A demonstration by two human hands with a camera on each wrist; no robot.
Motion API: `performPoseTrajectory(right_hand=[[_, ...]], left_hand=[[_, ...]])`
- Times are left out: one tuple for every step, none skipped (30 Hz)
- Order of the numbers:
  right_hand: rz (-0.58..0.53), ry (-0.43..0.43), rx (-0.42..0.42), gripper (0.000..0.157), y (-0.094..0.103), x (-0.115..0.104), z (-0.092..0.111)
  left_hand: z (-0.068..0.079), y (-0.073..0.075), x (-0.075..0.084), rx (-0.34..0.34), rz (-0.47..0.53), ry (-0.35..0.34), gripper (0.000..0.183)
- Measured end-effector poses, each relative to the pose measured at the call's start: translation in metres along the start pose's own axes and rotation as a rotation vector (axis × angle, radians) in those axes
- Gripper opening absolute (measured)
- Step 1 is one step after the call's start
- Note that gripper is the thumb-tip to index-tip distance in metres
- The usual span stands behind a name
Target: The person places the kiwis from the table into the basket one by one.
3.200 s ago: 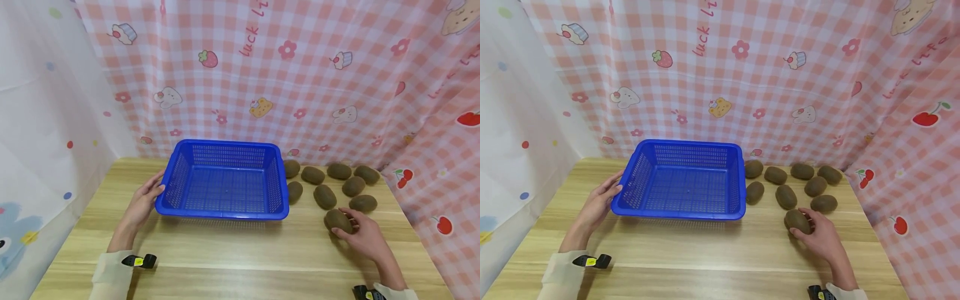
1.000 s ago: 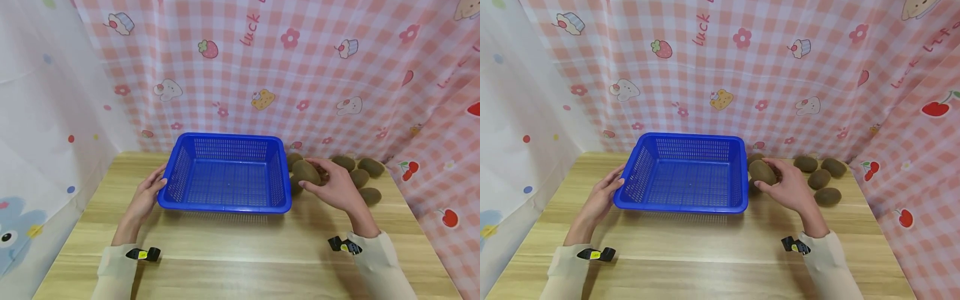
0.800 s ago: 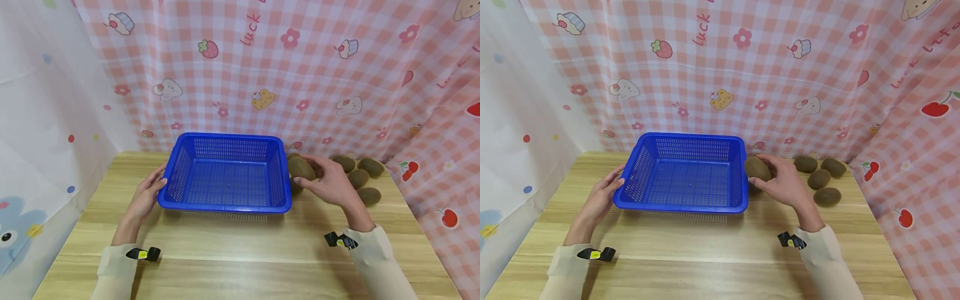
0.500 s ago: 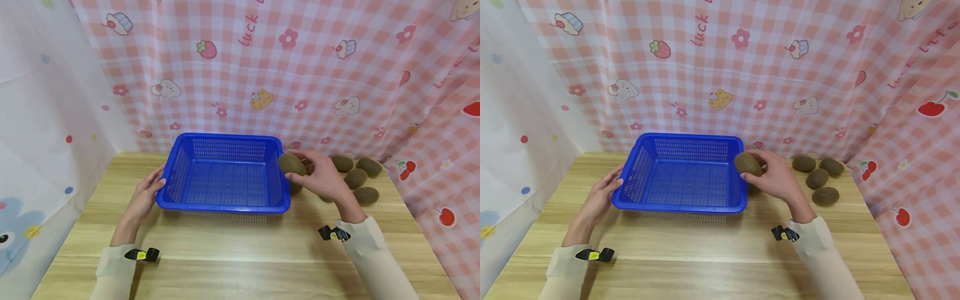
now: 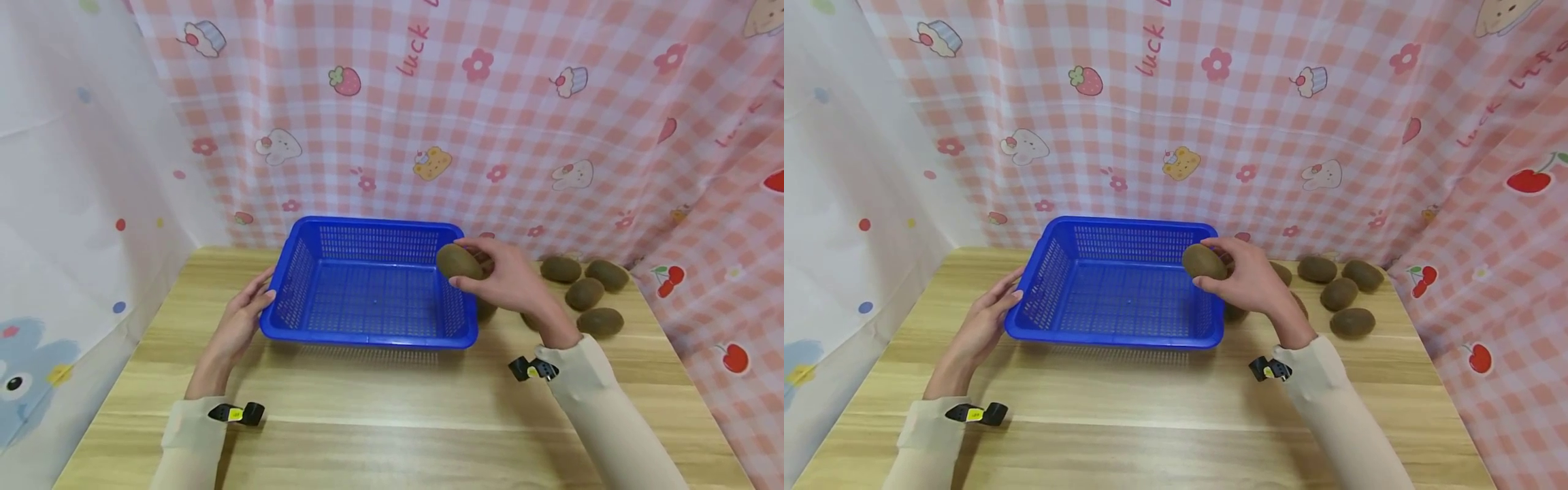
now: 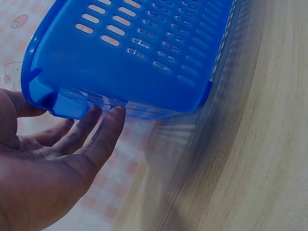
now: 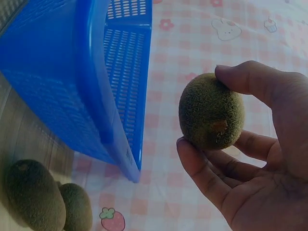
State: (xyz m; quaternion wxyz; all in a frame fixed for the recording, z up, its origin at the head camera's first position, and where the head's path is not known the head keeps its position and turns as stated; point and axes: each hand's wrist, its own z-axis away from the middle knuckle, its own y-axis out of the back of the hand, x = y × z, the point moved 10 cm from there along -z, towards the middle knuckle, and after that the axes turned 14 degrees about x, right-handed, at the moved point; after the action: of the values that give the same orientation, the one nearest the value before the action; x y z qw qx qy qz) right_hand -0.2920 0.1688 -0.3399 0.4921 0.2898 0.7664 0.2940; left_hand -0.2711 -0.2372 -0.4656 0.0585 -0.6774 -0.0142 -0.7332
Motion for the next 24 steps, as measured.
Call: performPoseTrajectory(right_hand=[[-0.001, 0.008, -0.005, 0.060, -0.001, -0.002, -0.002], [-0.006, 0.014, -0.013, 0.060, -0.003, -0.004, -0.003], [-0.007, 0.020, -0.024, 0.060, -0.005, -0.006, -0.004], [-0.008, 0.022, -0.034, 0.060, -0.007, -0.007, -0.005], [-0.005, 0.029, -0.039, 0.061, -0.008, -0.009, -0.006], [-0.006, 0.034, -0.044, 0.061, -0.009, -0.010, -0.006], [-0.009, 0.037, -0.049, 0.061, -0.011, -0.012, -0.007], [-0.009, 0.042, -0.051, 0.062, -0.012, -0.013, -0.008], [-0.010, 0.047, -0.052, 0.062, -0.013, -0.015, -0.008], [-0.012, 0.053, -0.055, 0.062, -0.015, -0.016, -0.009], [-0.011, 0.059, -0.058, 0.061, -0.017, -0.017, -0.009], [-0.014, 0.064, -0.063, 0.061, -0.019, -0.018, -0.009], [-0.016, 0.067, -0.068, 0.061, -0.021, -0.019, -0.010], [-0.016, 0.069, -0.071, 0.060, -0.023, -0.019, -0.010], [-0.019, 0.069, -0.075, 0.060, -0.025, -0.019, -0.010], [-0.020, 0.070, -0.080, 0.060, -0.027, -0.019, -0.010], [-0.021, 0.072, -0.084, 0.059, -0.029, -0.019, -0.010], [-0.024, 0.074, -0.087, 0.059, -0.031, -0.020, -0.010], [-0.026, 0.075, -0.092, 0.058, -0.033, -0.020, -0.010], [-0.026, 0.079, -0.097, 0.058, -0.035, -0.020, -0.010], [-0.028, 0.084, -0.102, 0.057, -0.037, -0.021, -0.010], [-0.028, 0.088, -0.106, 0.057, -0.038, -0.021, -0.010], [-0.035, 0.087, -0.110, 0.055, -0.039, -0.020, -0.009], [-0.040, 0.085, -0.115, 0.054, -0.041, -0.020, -0.009]], left_hand=[[0.000, 0.000, 0.000, -0.001, -0.003, 0.001, 0.062], [0.000, 0.000, 0.000, -0.001, -0.004, 0.003, 0.062], [0.000, -0.001, 0.000, -0.003, -0.004, 0.003, 0.062], [0.000, -0.001, 0.000, -0.004, -0.006, 0.005, 0.062], [0.000, -0.001, 0.000, -0.005, -0.005, 0.005, 0.061], [0.000, -0.001, 0.000, -0.005, -0.005, 0.007, 0.062], [0.000, -0.001, 0.000, -0.005, -0.005, 0.007, 0.061], [0.000, 0.000, 0.000, -0.005, -0.006, 0.007, 0.061], [0.000, 0.000, 0.000, -0.004, -0.007, 0.006, 0.061], [0.000, 0.000, 0.000, -0.003, -0.008, 0.005, 0.061], [0.000, 0.000, 0.001, -0.003, -0.008, 0.004, 0.061], [0.000, 0.000, 0.001, -0.003, -0.010, 0.003, 0.061], [0.000, 0.000, 0.001, -0.002, -0.010, 0.003, 0.061], [0.000, 0.000, 0.001, -0.003, -0.010, 0.002, 0.061], [0.000, 0.000, 0.001, -0.003, -0.012, 0.002, 0.061], [0.000, 0.000, 0.000, -0.004, -0.013, 0.001, 0.061], [0.000, 0.000, 0.000, -0.005, -0.013, 0.001, 0.061], [0.000, 0.000, 0.000, -0.003, -0.015, 0.001, 0.061], [0.000, 0.000, 0.000, -0.003, -0.015, 0.002, 0.061], [0.000, 0.000, 0.000, -0.001, -0.016, 0.001, 0.061], [0.000, 0.000, 0.000, 0.001, -0.018, 0.002, 0.060], [0.000, 0.000, 0.000, 0.002, -0.016, 0.001, 0.060], [0.000, 0.000, 0.000, 0.001, -0.016, 0.000, 0.061], [-0.001, 0.000, 0.000, 0.002, -0.016, 0.000, 0.060]])
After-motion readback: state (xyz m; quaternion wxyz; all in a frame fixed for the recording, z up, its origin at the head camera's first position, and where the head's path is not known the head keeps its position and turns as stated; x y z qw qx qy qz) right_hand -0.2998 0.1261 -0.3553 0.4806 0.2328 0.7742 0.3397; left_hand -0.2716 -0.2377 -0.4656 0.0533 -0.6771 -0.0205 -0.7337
